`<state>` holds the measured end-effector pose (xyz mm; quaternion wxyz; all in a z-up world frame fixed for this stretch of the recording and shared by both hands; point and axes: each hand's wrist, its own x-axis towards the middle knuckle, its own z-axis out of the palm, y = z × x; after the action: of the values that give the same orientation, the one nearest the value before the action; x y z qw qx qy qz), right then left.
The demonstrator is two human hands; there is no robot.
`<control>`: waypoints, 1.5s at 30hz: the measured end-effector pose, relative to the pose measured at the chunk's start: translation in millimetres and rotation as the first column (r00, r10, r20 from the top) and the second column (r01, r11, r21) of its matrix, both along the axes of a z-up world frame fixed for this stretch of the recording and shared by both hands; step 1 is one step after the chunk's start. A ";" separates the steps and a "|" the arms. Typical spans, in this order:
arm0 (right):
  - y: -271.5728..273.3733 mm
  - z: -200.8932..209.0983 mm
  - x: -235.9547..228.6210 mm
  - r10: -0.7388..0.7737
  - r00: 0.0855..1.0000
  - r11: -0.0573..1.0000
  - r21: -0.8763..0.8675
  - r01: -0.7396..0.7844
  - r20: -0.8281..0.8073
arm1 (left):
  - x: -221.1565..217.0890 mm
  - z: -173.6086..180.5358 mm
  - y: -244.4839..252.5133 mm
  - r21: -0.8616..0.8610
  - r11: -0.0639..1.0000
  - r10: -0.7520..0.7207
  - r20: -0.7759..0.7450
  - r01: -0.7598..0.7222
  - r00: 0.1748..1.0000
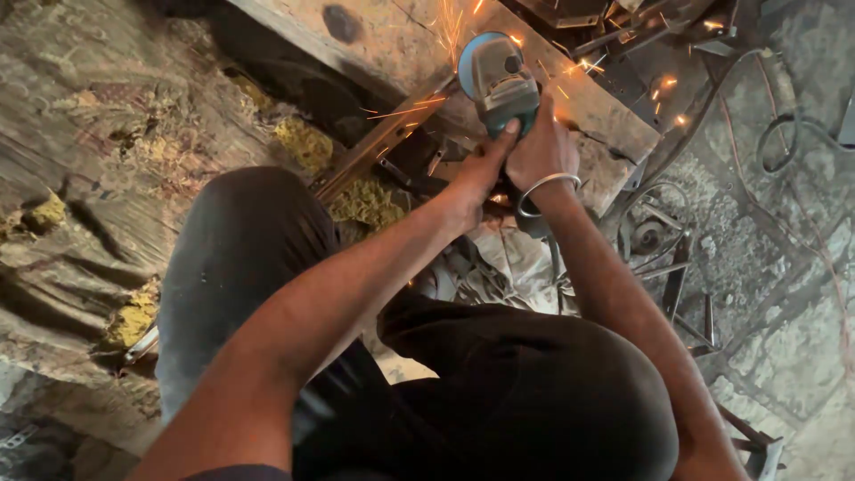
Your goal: Grinding the edges or surface of a long metal bar using a hand-held angle grinder on a wooden support.
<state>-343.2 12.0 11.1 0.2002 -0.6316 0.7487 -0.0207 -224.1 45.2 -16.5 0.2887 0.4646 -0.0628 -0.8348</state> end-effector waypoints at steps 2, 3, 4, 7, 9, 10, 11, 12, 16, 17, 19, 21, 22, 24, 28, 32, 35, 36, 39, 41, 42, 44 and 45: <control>3.1 6.0 4.8 -0.011 1.000 1.000 -0.020 0.011 0.025 | -3.9 -10.2 2.0 -0.030 0.999 0.012 -0.036 -0.013 0.999; 4.1 8.4 8.2 -0.019 0.998 0.999 -0.041 0.021 0.052 | -4.9 -15.9 2.5 -0.062 0.998 0.026 -0.071 -0.030 0.997; 1.0 8.0 7.5 -0.015 0.999 0.999 -0.038 0.017 0.050 | -11.0 -27.6 2.6 -0.058 0.998 0.030 -0.073 -0.035 0.997; 3.9 -1.0 5.3 -0.004 1.000 0.999 -0.032 0.005 0.029 | -18.5 -49.6 12.4 -0.252 0.966 0.086 0.128 -0.052 0.988; 2.9 -11.1 -1.7 0.022 1.000 1.000 -0.018 -0.022 0.002 | -13.7 -44.0 6.4 -0.275 0.959 0.103 0.101 -0.072 0.990; -1.3 -4.7 2.3 0.023 1.000 0.999 -0.026 -0.023 -0.001 | -8.7 -29.8 3.0 -0.282 0.956 0.104 0.097 -0.073 0.990; -5.3 1.8 6.3 0.013 1.000 1.000 -0.017 -0.013 0.000 | -3.6 -15.4 0.0 -0.126 0.990 0.059 0.031 -0.054 0.998; -4.5 8.0 10.1 0.009 1.000 1.000 0.006 -0.009 0.001 | 1.0 -1.1 3.0 0.043 0.999 0.028 -0.042 -0.026 0.999; -7.0 27.0 19.6 0.013 1.000 0.999 0.030 -0.013 0.013 | 6.5 14.9 0.2 0.088 0.995 0.039 -0.036 -0.035 0.999; -7.0 26.4 20.8 0.024 1.000 0.999 0.022 -0.024 0.017 | 4.9 7.8 1.3 0.054 0.996 0.068 -0.067 -0.065 0.995; -4.3 24.9 19.5 0.029 0.999 0.999 0.017 -0.030 0.016 | 3.8 2.2 3.7 0.025 0.996 0.093 -0.103 -0.090 0.990; -5.0 22.4 17.3 0.020 1.000 0.999 0.027 -0.020 -0.007 | 7.2 5.0 1.6 0.048 0.998 0.035 -0.070 -0.032 0.997; -2.4 21.0 15.8 0.020 1.000 0.999 0.030 -0.020 -0.009 | 3.9 0.4 4.8 0.051 0.998 0.035 -0.073 -0.031 0.997; -1.0 18.3 13.7 0.035 0.999 0.999 0.020 -0.035 -0.029 | -1.8 -8.6 6.8 0.043 0.994 0.109 -0.117 -0.105 0.987; -2.1 18.1 13.3 0.062 0.997 0.998 -0.006 -0.062 -0.047 | 8.6 13.5 1.7 0.094 0.996 0.003 -0.086 0.005 0.996; -4.8 16.5 13.8 0.031 0.999 0.998 0.047 -0.029 -0.042 | 7.1 11.3 1.1 0.095 0.995 0.025 -0.045 -0.021 0.999; 0.2 19.7 13.4 0.020 0.999 0.998 0.058 -0.017 -0.043 | 4.2 4.3 4.5 0.090 0.996 -0.006 -0.030 0.008 1.000; -0.1 21.0 15.3 0.032 0.999 0.999 0.042 -0.030 -0.041 | 4.9 0.2 3.5 0.071 0.997 -0.018 -0.023 0.019 1.000; -2.2 18.6 14.3 0.057 0.998 0.998 0.016 -0.057 -0.021 | -3.7 -12.2 7.3 0.001 0.994 0.105 -0.088 -0.105 0.991; -4.3 20.7 14.9 0.053 0.998 0.998 0.034 -0.052 -0.042 | 3.3 4.8 3.9 0.039 0.993 0.113 -0.121 -0.109 0.986; -5.6 21.4 15.9 0.050 0.997 0.997 0.054 -0.047 -0.060 | 7.4 13.0 2.1 0.078 0.991 0.123 -0.150 -0.112 0.981; -6.3 22.3 16.0 0.057 0.996 0.997 0.060 -0.053 -0.069 | -1.0 -5.0 5.3 0.056 0.988 0.151 -0.161 -0.143 0.975; -6.6 22.5 16.8 0.061 0.995 0.996 0.067 -0.056 -0.078 | -4.4 -14.1 7.0 0.034 0.984 0.176 -0.172 -0.172 0.969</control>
<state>-326.4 5.4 33.6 0.1909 -0.6469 0.7375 0.0346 -228.6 52.1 -30.6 0.3607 0.3963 0.0117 -0.8442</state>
